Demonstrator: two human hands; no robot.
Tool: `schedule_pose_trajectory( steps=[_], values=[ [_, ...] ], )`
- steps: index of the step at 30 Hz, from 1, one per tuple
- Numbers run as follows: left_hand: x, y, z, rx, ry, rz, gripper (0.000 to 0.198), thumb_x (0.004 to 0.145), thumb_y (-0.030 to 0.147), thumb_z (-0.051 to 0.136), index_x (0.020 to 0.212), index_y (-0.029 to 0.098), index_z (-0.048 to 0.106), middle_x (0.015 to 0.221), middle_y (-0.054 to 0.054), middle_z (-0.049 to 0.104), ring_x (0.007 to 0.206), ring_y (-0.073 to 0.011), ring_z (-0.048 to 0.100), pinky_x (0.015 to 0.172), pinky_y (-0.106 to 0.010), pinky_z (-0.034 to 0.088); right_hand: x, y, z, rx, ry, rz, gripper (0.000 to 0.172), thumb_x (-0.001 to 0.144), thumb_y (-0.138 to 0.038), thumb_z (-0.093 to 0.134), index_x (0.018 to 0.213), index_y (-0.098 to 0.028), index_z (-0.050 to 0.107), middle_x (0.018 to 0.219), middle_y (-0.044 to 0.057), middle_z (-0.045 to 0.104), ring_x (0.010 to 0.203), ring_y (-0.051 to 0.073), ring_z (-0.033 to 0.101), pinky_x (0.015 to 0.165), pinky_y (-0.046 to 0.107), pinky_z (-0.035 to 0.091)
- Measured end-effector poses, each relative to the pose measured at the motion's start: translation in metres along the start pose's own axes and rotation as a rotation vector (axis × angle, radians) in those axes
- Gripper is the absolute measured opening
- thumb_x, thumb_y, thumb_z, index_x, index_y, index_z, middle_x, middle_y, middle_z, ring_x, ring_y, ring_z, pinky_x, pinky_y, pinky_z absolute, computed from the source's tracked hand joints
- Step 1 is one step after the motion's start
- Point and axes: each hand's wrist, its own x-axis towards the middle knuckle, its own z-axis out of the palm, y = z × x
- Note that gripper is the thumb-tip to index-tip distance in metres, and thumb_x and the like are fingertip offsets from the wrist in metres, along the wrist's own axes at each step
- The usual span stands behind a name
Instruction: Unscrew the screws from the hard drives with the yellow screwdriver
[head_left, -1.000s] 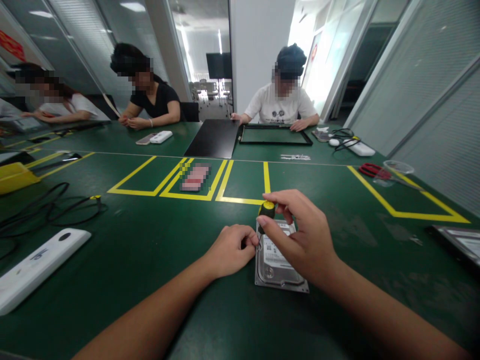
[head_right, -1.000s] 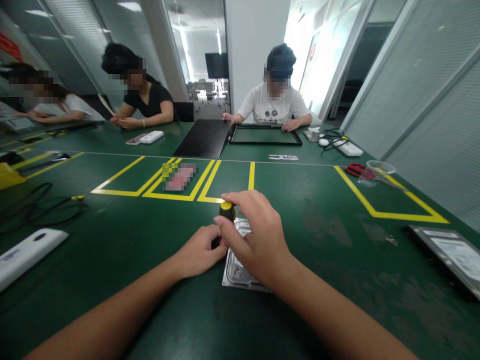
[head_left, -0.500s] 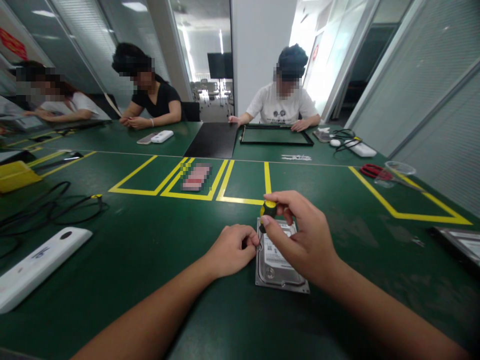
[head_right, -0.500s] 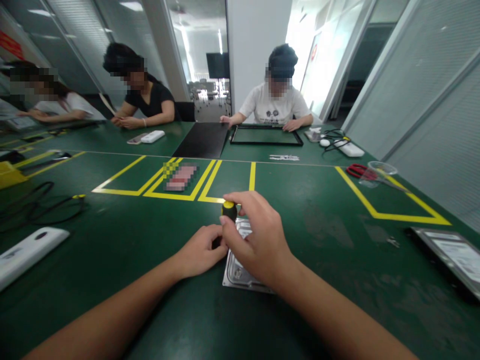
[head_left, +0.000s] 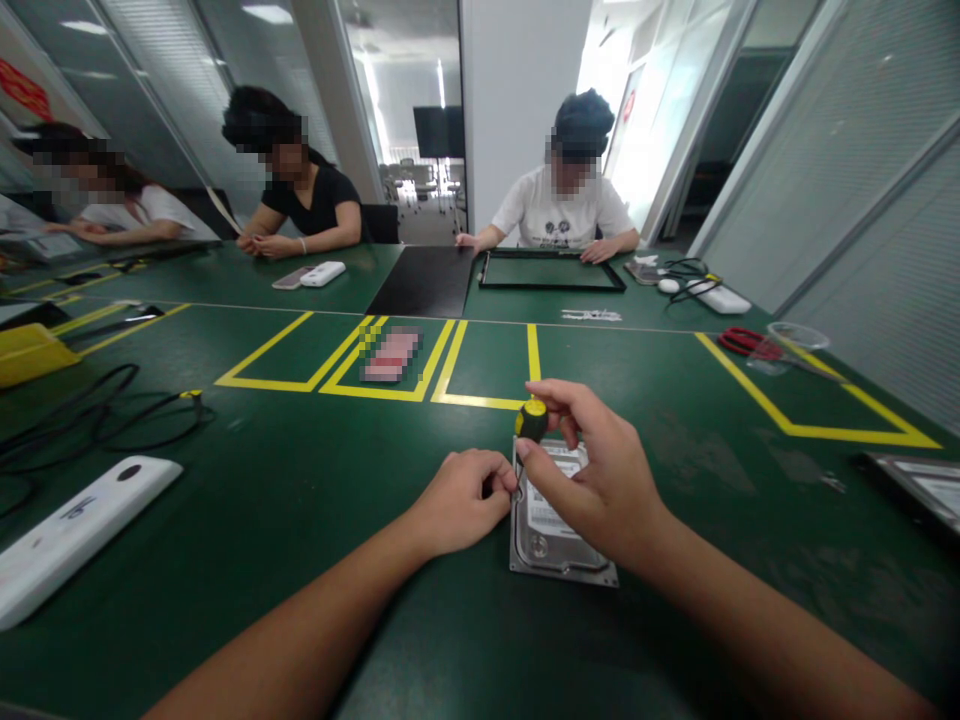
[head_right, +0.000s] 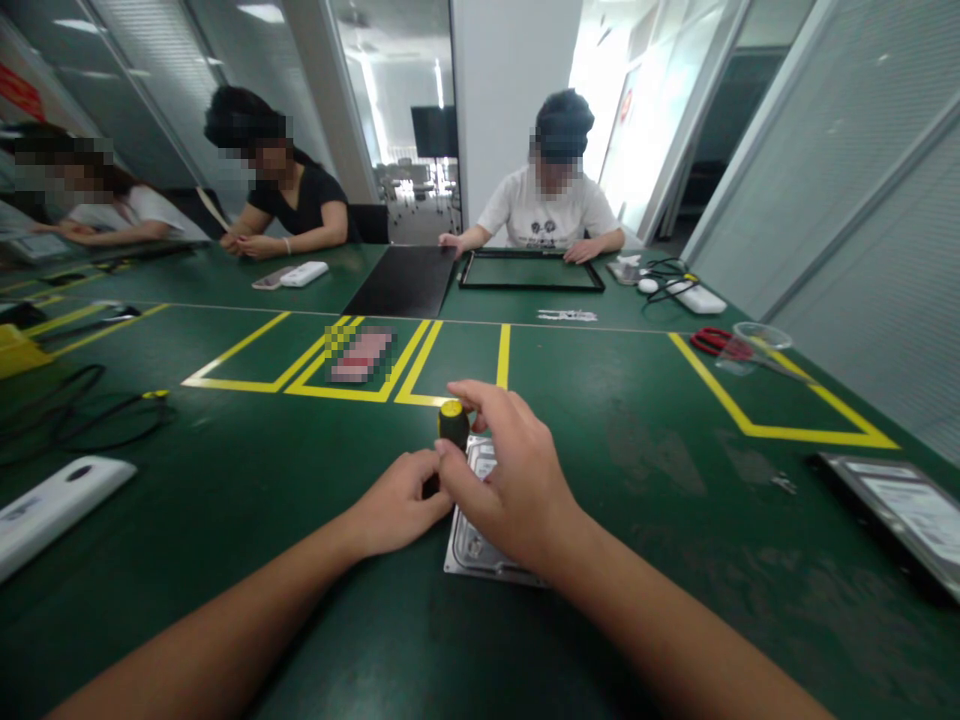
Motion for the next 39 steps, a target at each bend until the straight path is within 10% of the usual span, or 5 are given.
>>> schedule_pose_trajectory(
  steps=[28,39],
  values=[
    [0.001,0.002,-0.001,0.051,0.006,0.007,0.008,0.078,0.013,0.056,0.078,0.02,0.052,0.076,0.003,0.058,0.075,-0.0155,0.051,0.068,-0.027,0.033,0.007,-0.017,-0.026,0.136,-0.082,0.124,0.023,0.092,-0.02,0.062,0.114,-0.017,0.06,0.093,0.0,0.063,0.077,0.01,0.058,0.072,0.023,0.047],
    [0.001,0.003,0.001,0.138,-0.008,-0.019,0.009,0.074,0.013,0.057,0.079,0.02,0.056,0.077,0.003,0.06,0.077,-0.0167,0.053,0.069,-0.029,0.032,0.005,-0.025,-0.052,-0.216,-0.215,0.047,0.025,0.095,-0.014,0.051,0.119,-0.017,0.051,0.106,0.006,0.066,0.092,0.016,0.065,0.081,0.029,0.052]
  ],
)
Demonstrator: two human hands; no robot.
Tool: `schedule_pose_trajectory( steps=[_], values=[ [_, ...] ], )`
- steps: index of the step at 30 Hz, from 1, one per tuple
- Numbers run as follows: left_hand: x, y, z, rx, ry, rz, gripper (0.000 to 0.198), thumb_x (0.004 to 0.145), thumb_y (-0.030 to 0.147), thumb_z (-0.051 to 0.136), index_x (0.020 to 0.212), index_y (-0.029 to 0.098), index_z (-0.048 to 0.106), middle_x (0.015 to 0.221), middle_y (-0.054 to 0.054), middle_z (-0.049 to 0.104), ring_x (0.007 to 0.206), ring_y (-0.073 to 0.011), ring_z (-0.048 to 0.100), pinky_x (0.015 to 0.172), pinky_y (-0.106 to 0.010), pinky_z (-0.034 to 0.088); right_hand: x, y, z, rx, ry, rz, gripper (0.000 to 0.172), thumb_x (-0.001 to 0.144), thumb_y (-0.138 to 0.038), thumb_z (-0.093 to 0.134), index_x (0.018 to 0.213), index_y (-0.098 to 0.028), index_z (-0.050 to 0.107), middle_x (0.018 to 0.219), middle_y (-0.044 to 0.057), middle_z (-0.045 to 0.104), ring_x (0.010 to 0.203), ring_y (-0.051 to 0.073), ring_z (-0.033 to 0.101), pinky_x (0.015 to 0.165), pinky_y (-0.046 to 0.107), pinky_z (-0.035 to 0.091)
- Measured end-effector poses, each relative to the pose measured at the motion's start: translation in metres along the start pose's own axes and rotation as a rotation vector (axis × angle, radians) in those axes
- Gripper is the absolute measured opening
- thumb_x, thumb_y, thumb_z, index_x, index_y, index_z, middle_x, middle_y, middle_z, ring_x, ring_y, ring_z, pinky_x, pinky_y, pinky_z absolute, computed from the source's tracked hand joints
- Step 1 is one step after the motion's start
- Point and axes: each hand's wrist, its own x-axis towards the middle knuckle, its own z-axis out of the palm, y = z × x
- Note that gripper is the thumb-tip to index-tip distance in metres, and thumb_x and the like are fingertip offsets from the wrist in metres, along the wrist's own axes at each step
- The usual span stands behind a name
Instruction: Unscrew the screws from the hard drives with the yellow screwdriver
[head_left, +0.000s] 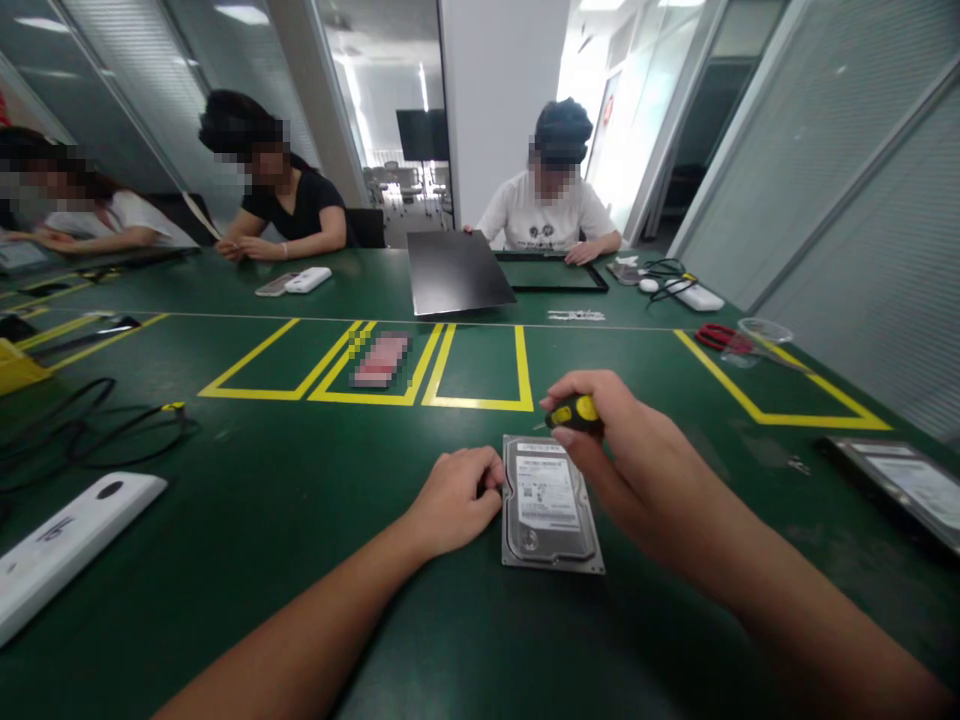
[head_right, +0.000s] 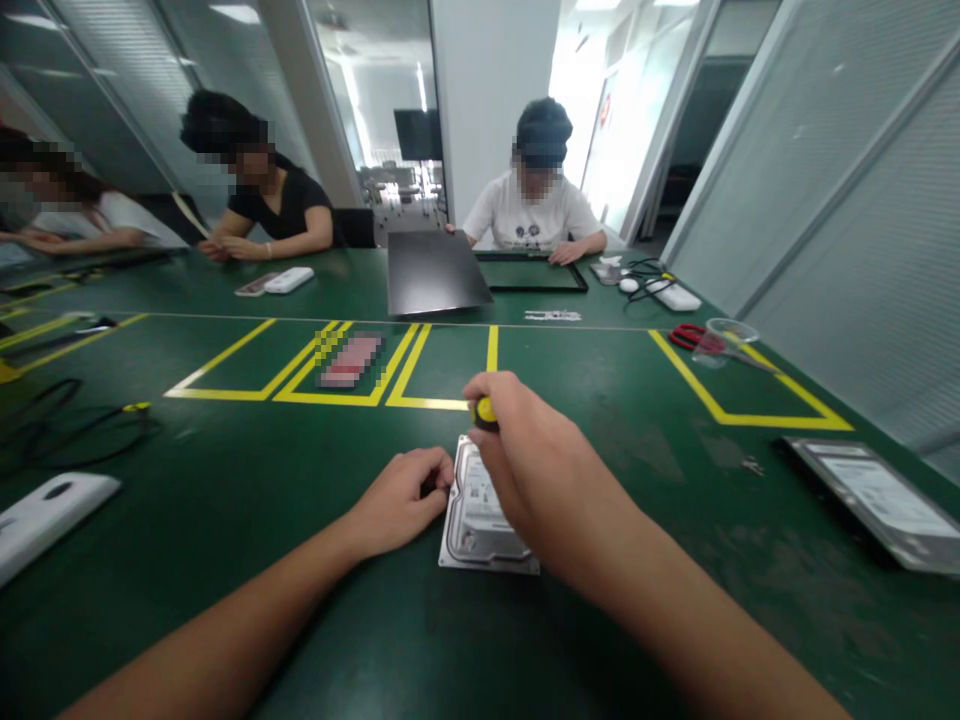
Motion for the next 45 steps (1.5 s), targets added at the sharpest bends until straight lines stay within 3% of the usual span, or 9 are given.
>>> schedule_pose_trajectory(
  steps=[5,10,14,32,45],
  values=[
    [0.001,0.001,0.0,0.031,-0.005,0.002,0.008,0.076,0.013,0.056,0.079,0.021,0.056,0.077,0.003,0.06,0.077,-0.0172,0.053,0.069,-0.03,0.032,-0.023,0.033,0.001,-0.206,-0.094,-0.041,0.028,0.093,-0.009,0.048,0.117,-0.015,0.06,0.114,0.011,0.066,0.103,0.022,0.065,0.089,0.037,0.056],
    [0.0,0.003,0.0,0.044,-0.012,-0.017,0.008,0.077,0.013,0.056,0.08,0.021,0.056,0.078,0.003,0.061,0.08,-0.0176,0.054,0.072,-0.031,0.033,-0.064,0.076,0.014,-0.42,-0.221,-0.033,0.038,0.09,-0.003,0.044,0.12,-0.016,0.064,0.126,0.014,0.062,0.104,0.024,0.065,0.085,0.039,0.06],
    [-0.001,0.003,0.0,0.05,-0.011,-0.013,0.008,0.077,0.014,0.056,0.08,0.021,0.056,0.079,0.003,0.061,0.08,-0.0179,0.055,0.073,-0.032,0.033,-0.086,0.097,0.021,-0.588,-0.252,-0.106,0.04,0.089,-0.001,0.044,0.118,-0.014,0.067,0.126,0.016,0.064,0.102,0.025,0.067,0.087,0.041,0.061],
    [0.0,0.004,0.0,0.045,-0.012,-0.001,0.007,0.077,0.013,0.055,0.078,0.02,0.056,0.079,0.001,0.062,0.079,-0.0184,0.054,0.07,-0.03,0.033,-0.094,0.108,0.029,-0.673,-0.241,-0.17,0.043,0.086,0.002,0.047,0.121,-0.008,0.069,0.128,0.022,0.064,0.108,0.029,0.068,0.089,0.042,0.061],
    [-0.001,0.004,0.001,0.063,0.006,-0.005,0.008,0.077,0.013,0.055,0.078,0.021,0.056,0.08,0.001,0.063,0.081,-0.0191,0.056,0.071,-0.03,0.035,-0.099,0.112,0.034,-0.622,-0.267,-0.059,0.047,0.087,0.002,0.043,0.125,-0.009,0.068,0.135,0.024,0.06,0.114,0.031,0.067,0.092,0.046,0.059]
  ],
)
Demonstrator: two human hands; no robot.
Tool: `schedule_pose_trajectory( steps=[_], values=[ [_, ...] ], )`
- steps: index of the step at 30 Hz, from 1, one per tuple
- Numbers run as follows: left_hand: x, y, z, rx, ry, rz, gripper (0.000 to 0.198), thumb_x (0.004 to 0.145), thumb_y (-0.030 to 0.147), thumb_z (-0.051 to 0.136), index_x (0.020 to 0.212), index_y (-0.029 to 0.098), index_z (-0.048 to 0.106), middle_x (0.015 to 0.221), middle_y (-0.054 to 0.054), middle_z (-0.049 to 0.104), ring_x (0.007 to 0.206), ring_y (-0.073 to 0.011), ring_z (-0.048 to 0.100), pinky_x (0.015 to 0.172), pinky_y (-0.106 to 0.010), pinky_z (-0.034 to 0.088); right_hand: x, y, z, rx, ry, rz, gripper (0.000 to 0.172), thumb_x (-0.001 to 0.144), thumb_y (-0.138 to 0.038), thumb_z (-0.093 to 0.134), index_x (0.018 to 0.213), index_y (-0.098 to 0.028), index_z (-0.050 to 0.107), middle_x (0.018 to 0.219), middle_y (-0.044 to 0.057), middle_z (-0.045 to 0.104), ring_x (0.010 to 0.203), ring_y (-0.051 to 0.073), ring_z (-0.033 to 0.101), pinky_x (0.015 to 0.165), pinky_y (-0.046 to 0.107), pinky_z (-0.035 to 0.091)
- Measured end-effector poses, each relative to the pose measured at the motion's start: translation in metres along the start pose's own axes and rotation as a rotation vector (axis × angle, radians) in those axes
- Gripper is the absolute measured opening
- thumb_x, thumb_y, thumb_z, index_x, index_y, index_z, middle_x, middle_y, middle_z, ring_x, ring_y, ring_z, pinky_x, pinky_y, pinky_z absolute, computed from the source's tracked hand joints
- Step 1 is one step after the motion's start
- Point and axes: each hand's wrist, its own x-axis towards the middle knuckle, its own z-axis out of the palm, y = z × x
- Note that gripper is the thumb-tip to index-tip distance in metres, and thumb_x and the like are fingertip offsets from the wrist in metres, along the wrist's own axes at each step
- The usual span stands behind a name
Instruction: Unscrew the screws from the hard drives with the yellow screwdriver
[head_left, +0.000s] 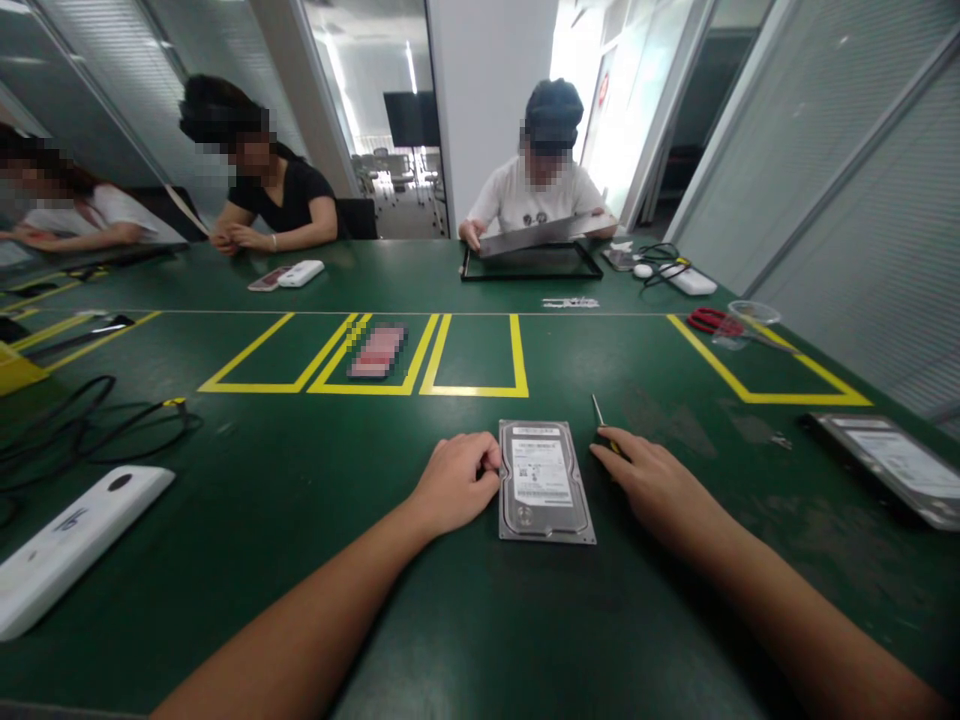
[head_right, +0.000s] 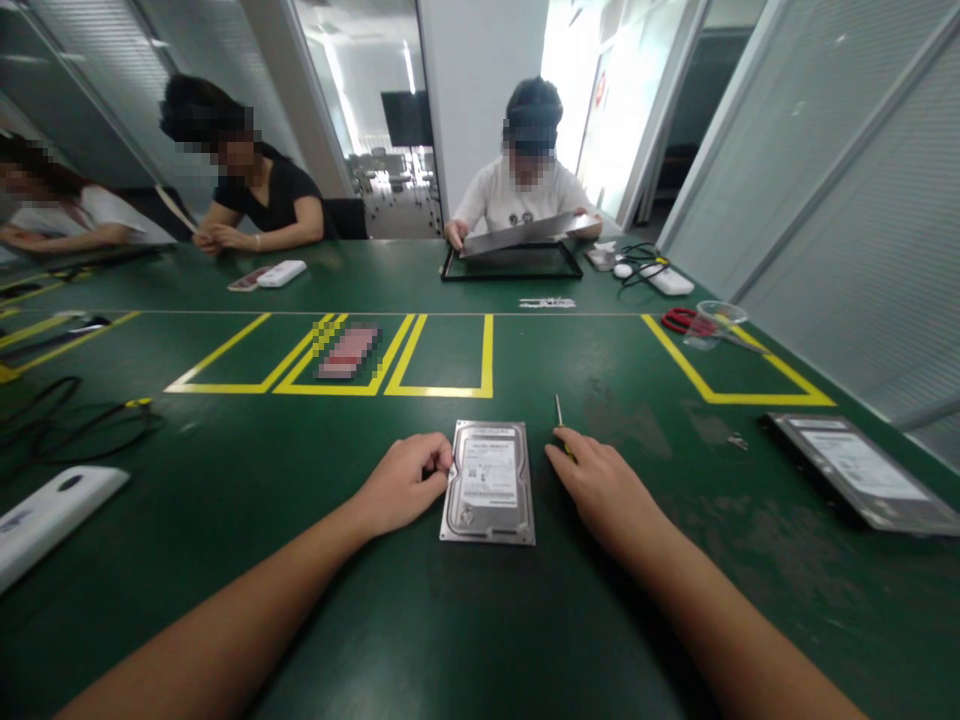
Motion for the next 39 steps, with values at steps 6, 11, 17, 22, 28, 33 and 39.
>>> schedule_pose_trajectory(
  steps=[6,11,17,22,28,33,39],
  values=[
    [-0.001,0.0,0.0,-0.005,0.006,0.002,0.008,0.077,0.013,0.055,0.077,0.021,0.056,0.08,0.001,0.063,0.08,-0.0189,0.056,0.07,-0.029,0.036,0.0,-0.001,0.0,-0.041,0.0,-0.023,0.047,0.087,0.003,0.043,0.126,-0.008,0.067,0.135,0.023,0.06,0.116,0.031,0.066,0.091,0.042,0.059],
    [-0.002,0.0,0.001,-0.011,0.012,0.009,0.007,0.077,0.013,0.055,0.078,0.021,0.056,0.08,0.001,0.063,0.08,-0.0186,0.056,0.069,-0.029,0.035,0.003,-0.003,-0.003,-0.028,-0.018,-0.014,0.046,0.087,0.001,0.043,0.126,-0.008,0.066,0.136,0.023,0.06,0.117,0.03,0.065,0.091,0.042,0.058],
    [-0.001,-0.001,0.001,-0.012,0.01,0.011,0.006,0.077,0.014,0.055,0.077,0.021,0.056,0.08,0.001,0.063,0.08,-0.0188,0.056,0.07,-0.029,0.036,0.006,-0.004,-0.006,-0.009,-0.006,-0.005,0.048,0.085,0.003,0.043,0.124,-0.01,0.067,0.135,0.023,0.061,0.115,0.03,0.065,0.09,0.044,0.059],
    [-0.001,-0.001,0.001,-0.012,0.015,0.014,0.006,0.077,0.015,0.055,0.076,0.021,0.055,0.079,0.001,0.062,0.079,-0.0182,0.055,0.069,-0.029,0.035,0.003,-0.003,-0.008,-0.016,-0.038,0.004,0.055,0.083,0.004,0.044,0.132,-0.011,0.063,0.139,0.022,0.058,0.12,0.03,0.063,0.095,0.044,0.058],
    [-0.001,-0.001,0.0,-0.018,0.013,0.016,0.006,0.077,0.015,0.055,0.076,0.021,0.055,0.079,0.001,0.063,0.079,-0.0181,0.055,0.069,-0.029,0.035,-0.006,0.01,-0.01,0.094,-0.055,0.057,0.055,0.088,-0.001,0.043,0.138,-0.015,0.06,0.141,0.018,0.057,0.121,0.028,0.063,0.1,0.043,0.056],
    [-0.001,0.0,-0.001,-0.016,0.012,0.012,0.006,0.077,0.014,0.056,0.076,0.021,0.056,0.079,0.002,0.063,0.078,-0.0179,0.055,0.069,-0.029,0.035,-0.027,0.044,-0.018,0.114,-0.059,0.196,0.033,0.09,-0.018,0.054,0.119,-0.014,0.068,0.121,0.016,0.067,0.103,0.028,0.069,0.09,0.043,0.059],
    [-0.001,-0.001,0.001,-0.012,0.01,0.01,0.007,0.077,0.014,0.056,0.077,0.021,0.056,0.079,0.002,0.063,0.079,-0.0181,0.055,0.07,-0.03,0.035,-0.06,0.11,-0.033,0.125,-0.267,0.518,0.028,0.096,-0.035,0.053,0.104,-0.017,0.073,0.104,0.015,0.073,0.094,0.025,0.07,0.085,0.037,0.051]
  ],
)
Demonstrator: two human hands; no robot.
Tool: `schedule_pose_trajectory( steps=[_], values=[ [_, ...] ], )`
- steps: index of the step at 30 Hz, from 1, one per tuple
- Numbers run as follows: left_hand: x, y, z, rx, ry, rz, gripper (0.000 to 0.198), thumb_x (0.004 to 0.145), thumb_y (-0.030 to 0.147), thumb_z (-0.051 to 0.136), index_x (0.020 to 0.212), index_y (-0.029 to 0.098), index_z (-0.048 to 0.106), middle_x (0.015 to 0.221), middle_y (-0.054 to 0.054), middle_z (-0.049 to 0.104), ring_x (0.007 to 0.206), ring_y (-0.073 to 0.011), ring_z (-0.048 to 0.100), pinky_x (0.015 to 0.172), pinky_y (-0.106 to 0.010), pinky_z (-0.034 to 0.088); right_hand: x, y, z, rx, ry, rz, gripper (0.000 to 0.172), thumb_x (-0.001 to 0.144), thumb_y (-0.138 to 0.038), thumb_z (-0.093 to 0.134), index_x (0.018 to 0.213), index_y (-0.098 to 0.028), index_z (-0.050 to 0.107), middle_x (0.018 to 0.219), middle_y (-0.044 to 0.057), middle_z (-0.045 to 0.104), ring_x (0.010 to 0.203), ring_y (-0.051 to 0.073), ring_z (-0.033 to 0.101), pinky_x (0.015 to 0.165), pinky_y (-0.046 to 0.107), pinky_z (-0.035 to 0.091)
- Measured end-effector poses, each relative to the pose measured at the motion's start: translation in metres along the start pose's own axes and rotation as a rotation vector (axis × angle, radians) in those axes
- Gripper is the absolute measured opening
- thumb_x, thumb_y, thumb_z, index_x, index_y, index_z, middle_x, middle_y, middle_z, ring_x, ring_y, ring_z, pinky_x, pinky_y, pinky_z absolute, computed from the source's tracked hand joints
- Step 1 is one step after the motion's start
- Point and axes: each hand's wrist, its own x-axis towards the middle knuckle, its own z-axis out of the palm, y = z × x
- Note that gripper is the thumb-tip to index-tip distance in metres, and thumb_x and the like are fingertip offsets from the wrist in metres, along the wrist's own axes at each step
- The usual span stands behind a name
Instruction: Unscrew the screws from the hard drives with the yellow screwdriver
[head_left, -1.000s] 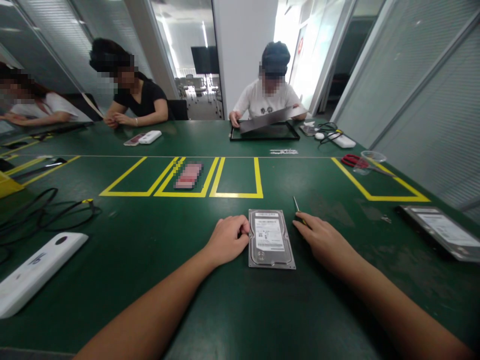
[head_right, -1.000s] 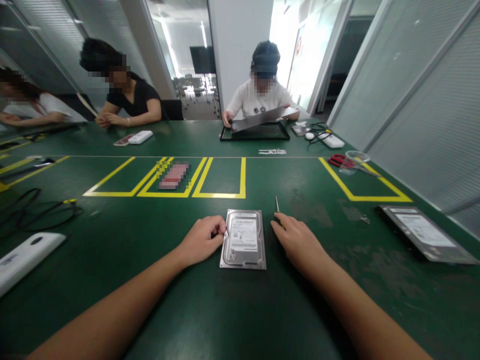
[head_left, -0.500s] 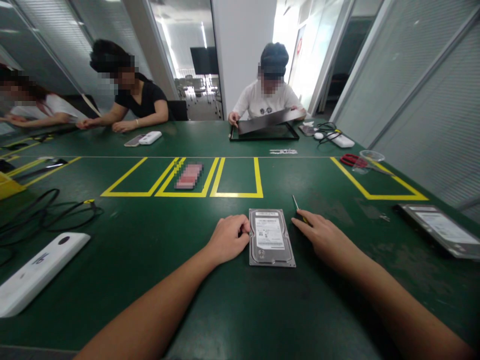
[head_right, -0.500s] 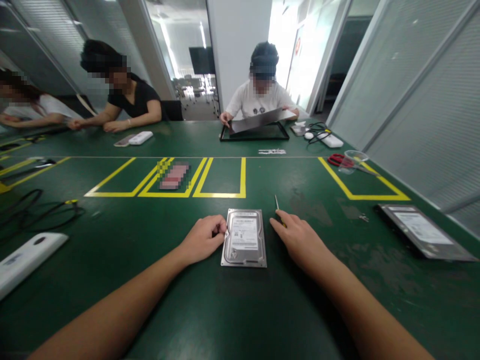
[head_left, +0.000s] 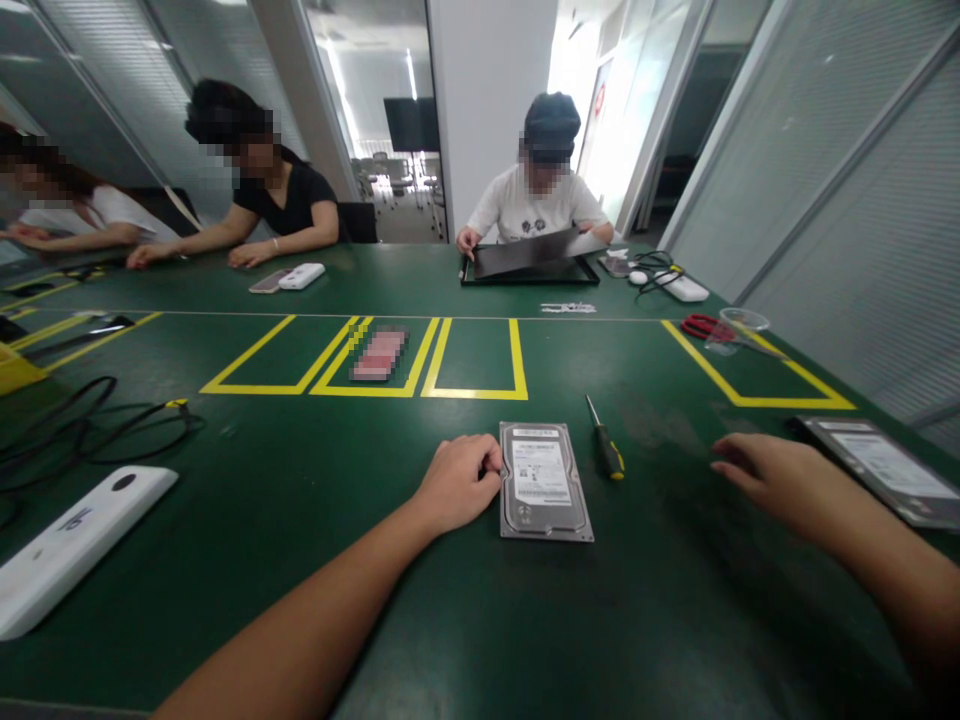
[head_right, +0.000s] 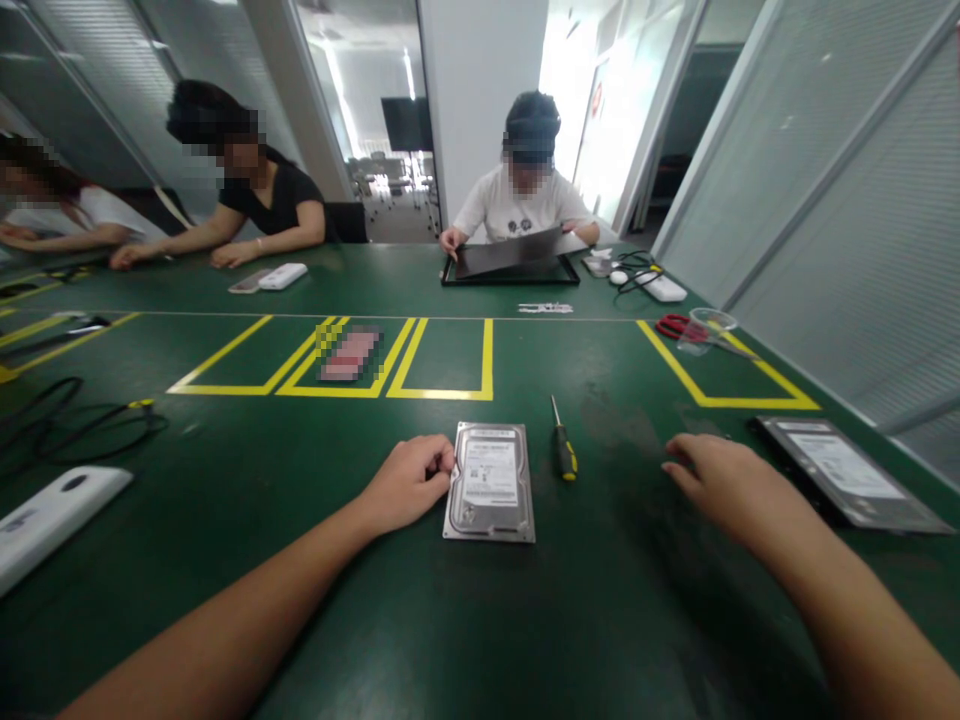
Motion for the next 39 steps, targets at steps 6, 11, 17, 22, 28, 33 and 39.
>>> schedule_pose_trajectory(
  steps=[6,11,17,22,28,33,39],
  values=[
    [0.0,0.0,0.001,0.006,-0.002,-0.003,0.007,0.076,0.014,0.056,0.076,0.021,0.056,0.079,0.002,0.062,0.08,-0.0183,0.055,0.071,-0.03,0.033,0.017,0.063,-0.01,-0.175,-0.067,0.36,0.021,0.087,-0.031,0.061,0.094,-0.015,0.074,0.097,0.016,0.074,0.088,0.033,0.069,0.077,0.04,0.049],
    [0.001,0.0,0.0,0.005,-0.003,-0.003,0.007,0.076,0.014,0.055,0.076,0.021,0.056,0.078,0.002,0.062,0.079,-0.0183,0.055,0.071,-0.03,0.033,0.03,0.087,-0.007,-0.177,-0.09,0.438,0.029,0.093,-0.034,0.055,0.103,-0.016,0.075,0.107,0.015,0.074,0.099,0.032,0.067,0.08,0.038,0.046],
    [0.0,0.001,0.0,0.005,-0.002,0.001,0.007,0.076,0.014,0.055,0.076,0.021,0.056,0.078,0.002,0.062,0.079,-0.0184,0.054,0.072,-0.03,0.032,0.046,0.087,-0.005,-0.147,-0.122,0.463,0.029,0.095,-0.03,0.053,0.099,-0.014,0.077,0.111,0.017,0.073,0.094,0.028,0.064,0.077,0.035,0.042],
    [0.0,0.001,0.0,0.009,-0.005,-0.003,0.007,0.076,0.014,0.055,0.076,0.02,0.056,0.079,0.002,0.062,0.08,-0.0187,0.055,0.072,-0.031,0.032,0.053,0.082,-0.01,-0.107,-0.154,0.438,0.022,0.092,-0.024,0.06,0.094,-0.013,0.079,0.103,0.017,0.073,0.078,0.02,0.061,0.074,0.033,0.041],
    [0.0,0.001,0.0,0.01,-0.006,-0.006,0.007,0.076,0.014,0.055,0.076,0.021,0.056,0.078,0.002,0.062,0.08,-0.0185,0.055,0.071,-0.031,0.032,0.053,0.081,-0.007,-0.113,-0.183,0.421,0.022,0.092,-0.024,0.059,0.092,-0.013,0.078,0.097,0.018,0.072,0.073,0.019,0.06,0.071,0.033,0.039],
    [0.001,0.001,0.0,0.018,-0.011,-0.011,0.007,0.076,0.014,0.056,0.076,0.021,0.057,0.079,0.002,0.063,0.08,-0.0187,0.055,0.071,-0.031,0.031,0.055,0.083,-0.004,-0.157,-0.202,0.397,0.024,0.093,-0.024,0.056,0.091,-0.012,0.077,0.096,0.019,0.071,0.076,0.022,0.062,0.07,0.033,0.04],
    [0.002,0.002,-0.001,0.023,-0.013,-0.016,0.006,0.076,0.014,0.056,0.076,0.021,0.056,0.079,0.002,0.063,0.081,-0.019,0.055,0.071,-0.031,0.032,0.058,0.088,0.001,-0.202,-0.208,0.38,0.022,0.093,-0.025,0.054,0.091,-0.014,0.073,0.097,0.018,0.07,0.086,0.027,0.064,0.072,0.033,0.042]
  ],
)
